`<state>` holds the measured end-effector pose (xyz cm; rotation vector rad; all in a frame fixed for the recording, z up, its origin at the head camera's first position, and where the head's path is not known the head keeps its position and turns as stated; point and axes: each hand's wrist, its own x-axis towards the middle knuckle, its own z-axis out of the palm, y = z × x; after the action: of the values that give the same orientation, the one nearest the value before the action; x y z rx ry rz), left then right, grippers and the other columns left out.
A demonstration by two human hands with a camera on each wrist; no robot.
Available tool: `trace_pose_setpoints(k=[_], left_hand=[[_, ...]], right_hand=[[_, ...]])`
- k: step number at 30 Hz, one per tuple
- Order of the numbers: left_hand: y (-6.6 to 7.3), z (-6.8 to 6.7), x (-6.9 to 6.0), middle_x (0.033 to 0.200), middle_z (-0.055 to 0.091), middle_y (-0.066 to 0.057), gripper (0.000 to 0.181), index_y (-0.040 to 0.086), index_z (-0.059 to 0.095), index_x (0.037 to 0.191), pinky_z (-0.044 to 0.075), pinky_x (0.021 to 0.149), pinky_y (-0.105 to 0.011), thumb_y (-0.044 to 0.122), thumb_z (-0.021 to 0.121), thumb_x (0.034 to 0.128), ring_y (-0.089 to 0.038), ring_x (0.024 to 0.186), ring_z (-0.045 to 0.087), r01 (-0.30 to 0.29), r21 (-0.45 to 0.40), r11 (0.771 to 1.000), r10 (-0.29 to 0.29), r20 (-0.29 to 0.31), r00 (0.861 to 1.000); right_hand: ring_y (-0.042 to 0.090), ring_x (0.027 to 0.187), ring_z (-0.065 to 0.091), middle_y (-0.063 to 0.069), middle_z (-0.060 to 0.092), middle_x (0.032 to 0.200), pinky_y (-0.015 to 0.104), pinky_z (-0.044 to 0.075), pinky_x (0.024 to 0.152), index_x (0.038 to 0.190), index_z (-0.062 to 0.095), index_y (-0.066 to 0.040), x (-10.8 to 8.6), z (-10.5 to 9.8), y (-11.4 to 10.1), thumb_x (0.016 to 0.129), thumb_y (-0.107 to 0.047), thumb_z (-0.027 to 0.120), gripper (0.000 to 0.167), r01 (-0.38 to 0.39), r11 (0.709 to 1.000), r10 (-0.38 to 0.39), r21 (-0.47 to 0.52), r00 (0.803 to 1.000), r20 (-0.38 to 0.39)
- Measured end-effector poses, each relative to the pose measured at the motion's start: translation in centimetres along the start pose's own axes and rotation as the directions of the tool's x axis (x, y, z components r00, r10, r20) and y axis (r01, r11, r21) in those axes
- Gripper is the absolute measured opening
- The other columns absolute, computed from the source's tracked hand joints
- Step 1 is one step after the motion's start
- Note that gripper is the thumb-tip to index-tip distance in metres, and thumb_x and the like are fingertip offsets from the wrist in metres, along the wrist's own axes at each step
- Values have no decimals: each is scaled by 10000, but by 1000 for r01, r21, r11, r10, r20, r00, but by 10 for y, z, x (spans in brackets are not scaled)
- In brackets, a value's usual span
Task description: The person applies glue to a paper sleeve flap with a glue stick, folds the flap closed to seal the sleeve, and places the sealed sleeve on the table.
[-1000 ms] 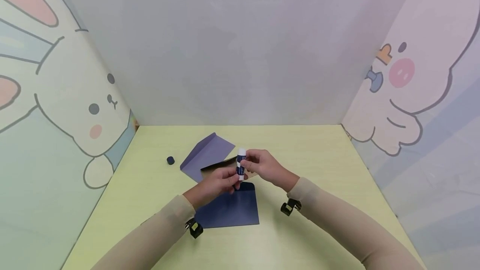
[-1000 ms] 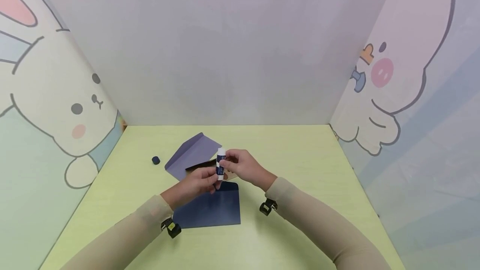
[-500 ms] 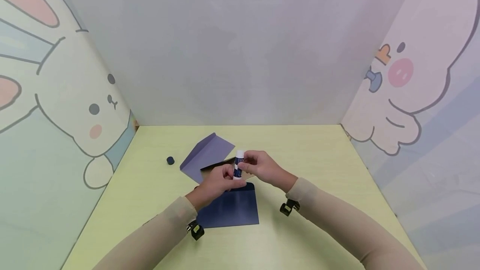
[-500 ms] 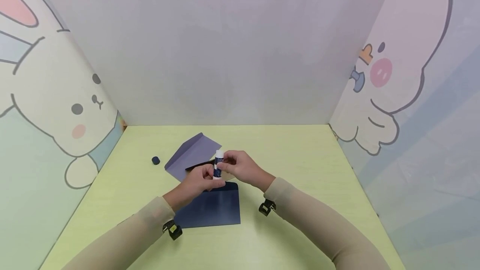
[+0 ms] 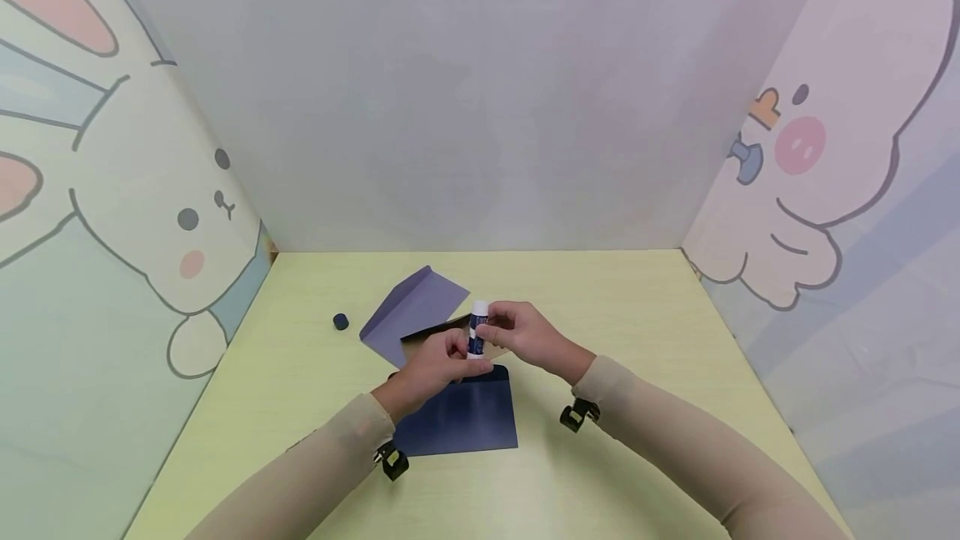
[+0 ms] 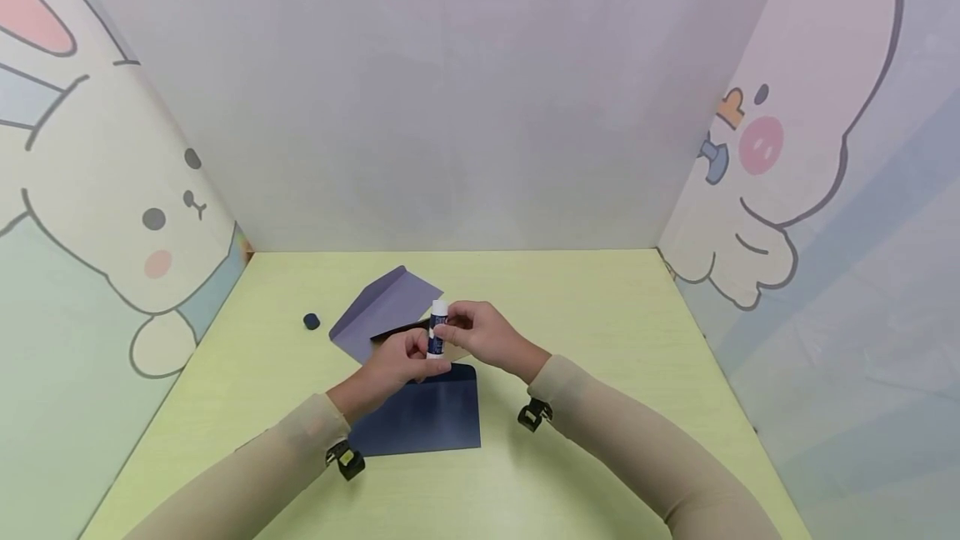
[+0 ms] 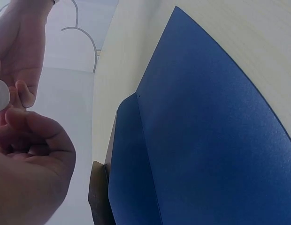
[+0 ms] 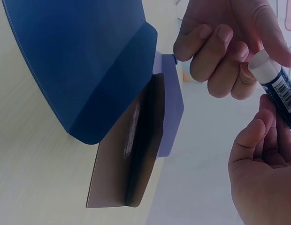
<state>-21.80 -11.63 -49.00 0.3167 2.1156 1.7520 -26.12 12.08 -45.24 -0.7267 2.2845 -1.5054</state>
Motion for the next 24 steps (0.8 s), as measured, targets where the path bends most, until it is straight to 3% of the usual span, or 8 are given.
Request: trace_pose_setpoints(k=[5, 7, 11, 17, 20, 24], left_hand=[[0, -1, 0, 858, 569, 23, 332, 117, 578, 1024, 478, 820, -379, 291, 845, 1117, -206, 832, 559, -1, -14, 1000, 1, 21, 1000], [0, -3, 0, 899, 599, 24, 291, 107, 608, 1082, 497, 839, -370, 307, 812, 1140, -207, 848, 573, 3, -23, 1000, -3, 32, 999], [-2, -6, 0, 1062, 669, -37, 297, 63, 691, 1221, 536, 893, -335, 351, 747, 1180, -246, 970, 613, 19, -19, 1000, -18, 55, 998], [-3, -7, 1, 1475, 716, -253, 476, 90, 728, 1576, 571, 1003, -341, 410, 647, 1233, -233, 1202, 649, 21, 0, 1000, -21, 124, 992], [-2, -6, 1, 1596, 663, -288, 487, 72, 684, 1628, 562, 1017, -341, 371, 588, 1256, -205, 1245, 639, 28, -48, 998, -20, 174, 985], [1, -6, 1, 1663, 593, -333, 497, -19, 627, 1639, 538, 991, -320, 297, 529, 1268, -197, 1235, 616, 40, -122, 992, -12, 221, 975]], right_hand=[[312, 969, 680, 128, 810, 1116, 368, 560, 854, 1205, 791, -40, 1, -3, 0, 1195, -211, 727, 183, -3, 1000, 3, -8, 1000, -3], [381, 1005, 689, 124, 810, 1134, 338, 545, 849, 1222, 792, -48, 1, -4, 0, 1198, -221, 722, 188, -12, 1000, 12, -1, 1000, -2], [419, 1043, 705, 129, 814, 1159, 343, 565, 864, 1248, 790, -38, 0, -5, 0, 1202, -232, 714, 213, -21, 1000, 22, 14, 1000, -7], [247, 986, 719, 127, 811, 1145, 322, 589, 846, 1257, 783, -35, 1, -5, 1, 1199, -228, 719, 212, -40, 999, 40, 33, 999, -4], [180, 978, 716, 125, 816, 1144, 346, 604, 873, 1263, 785, -35, 0, -4, -1, 1195, -218, 725, 204, -45, 999, 45, 29, 999, -7], [244, 1004, 736, 123, 820, 1145, 458, 629, 926, 1266, 789, -40, 0, -4, -1, 1191, -213, 730, 197, -52, 998, 52, 22, 999, -16]])
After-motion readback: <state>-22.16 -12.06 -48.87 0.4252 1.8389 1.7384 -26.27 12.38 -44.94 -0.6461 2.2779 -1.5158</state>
